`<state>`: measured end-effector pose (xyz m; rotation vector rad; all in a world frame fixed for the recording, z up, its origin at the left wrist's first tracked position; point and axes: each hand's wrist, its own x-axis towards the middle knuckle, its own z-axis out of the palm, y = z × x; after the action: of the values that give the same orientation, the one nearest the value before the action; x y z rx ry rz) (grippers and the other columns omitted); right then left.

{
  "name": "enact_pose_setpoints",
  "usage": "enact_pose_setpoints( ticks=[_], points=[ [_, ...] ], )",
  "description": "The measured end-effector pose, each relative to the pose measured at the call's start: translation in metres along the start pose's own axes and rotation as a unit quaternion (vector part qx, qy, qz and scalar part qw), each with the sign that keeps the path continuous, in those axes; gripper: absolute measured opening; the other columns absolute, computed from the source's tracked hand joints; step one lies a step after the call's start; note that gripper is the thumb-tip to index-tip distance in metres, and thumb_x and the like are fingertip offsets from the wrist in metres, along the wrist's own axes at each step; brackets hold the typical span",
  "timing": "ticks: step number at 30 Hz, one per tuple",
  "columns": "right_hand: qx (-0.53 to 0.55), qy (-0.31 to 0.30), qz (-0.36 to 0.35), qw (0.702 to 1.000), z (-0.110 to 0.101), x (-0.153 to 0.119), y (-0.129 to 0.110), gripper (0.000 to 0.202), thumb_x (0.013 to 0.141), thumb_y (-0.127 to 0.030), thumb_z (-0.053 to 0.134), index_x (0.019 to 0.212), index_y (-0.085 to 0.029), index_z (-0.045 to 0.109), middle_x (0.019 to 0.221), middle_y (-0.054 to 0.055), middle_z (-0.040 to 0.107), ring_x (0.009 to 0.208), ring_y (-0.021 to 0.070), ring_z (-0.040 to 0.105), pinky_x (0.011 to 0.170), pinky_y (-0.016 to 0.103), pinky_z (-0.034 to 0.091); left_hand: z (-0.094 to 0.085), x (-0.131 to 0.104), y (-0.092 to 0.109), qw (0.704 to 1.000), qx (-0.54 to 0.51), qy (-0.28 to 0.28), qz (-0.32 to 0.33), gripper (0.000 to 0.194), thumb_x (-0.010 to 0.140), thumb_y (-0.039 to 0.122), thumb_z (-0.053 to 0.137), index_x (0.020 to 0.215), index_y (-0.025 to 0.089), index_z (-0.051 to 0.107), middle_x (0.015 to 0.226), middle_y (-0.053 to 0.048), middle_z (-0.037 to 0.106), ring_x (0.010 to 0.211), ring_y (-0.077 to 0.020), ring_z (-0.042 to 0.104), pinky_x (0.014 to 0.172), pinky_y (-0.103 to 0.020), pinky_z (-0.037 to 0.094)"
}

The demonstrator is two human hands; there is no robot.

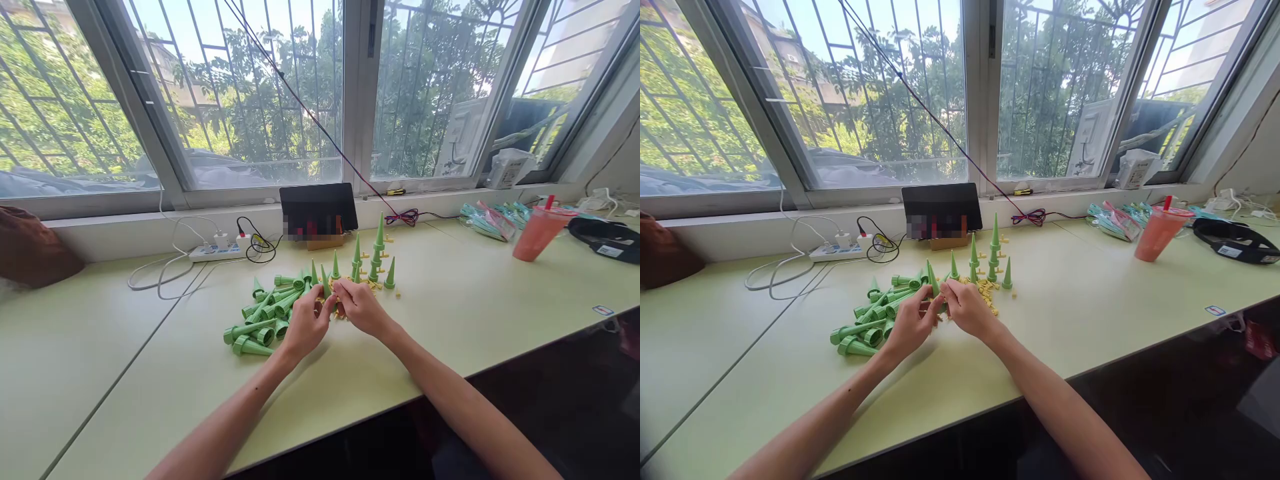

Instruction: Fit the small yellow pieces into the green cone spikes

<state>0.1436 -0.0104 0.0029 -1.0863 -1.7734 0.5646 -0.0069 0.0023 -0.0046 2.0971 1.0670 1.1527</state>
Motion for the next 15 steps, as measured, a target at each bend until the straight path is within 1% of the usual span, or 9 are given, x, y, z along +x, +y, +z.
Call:
enact_pose_setpoints(
  ticks=[5,15],
  points=[
    [-0.003,0.0,0.002,1.0,0.0003,0.0004,0.0012,0.037,0.099,-0.041,0.031,0.07,-0.02,0.043,0.058,-0.002,0.05,0.05,0.0104,0.048,0.049,0.023,0.032,0.0009,0.0005,-0.0004,1.0,-0.002,0.001,0.002,0.022,0.09,0.041,0.048,0.083,0.019,0.047,0.072,0.001,0.055,0.048,-0.0093,0.051,0.047,-0.022,0.04],
    [-0.004,-0.005,0.0,1.0,-0.0002,0.0002,0.003,0.037,0.1,-0.04,0.031,0.071,-0.02,0.042,0.056,-0.003,0.049,0.049,0.0105,0.046,0.049,0.023,0.031,0.0004,0.0004,-0.0013,1.0,0.002,-0.002,-0.007,0.023,0.089,0.04,0.05,0.081,0.02,0.046,0.065,0.003,0.05,0.047,-0.009,0.049,0.046,-0.021,0.038]
  ],
)
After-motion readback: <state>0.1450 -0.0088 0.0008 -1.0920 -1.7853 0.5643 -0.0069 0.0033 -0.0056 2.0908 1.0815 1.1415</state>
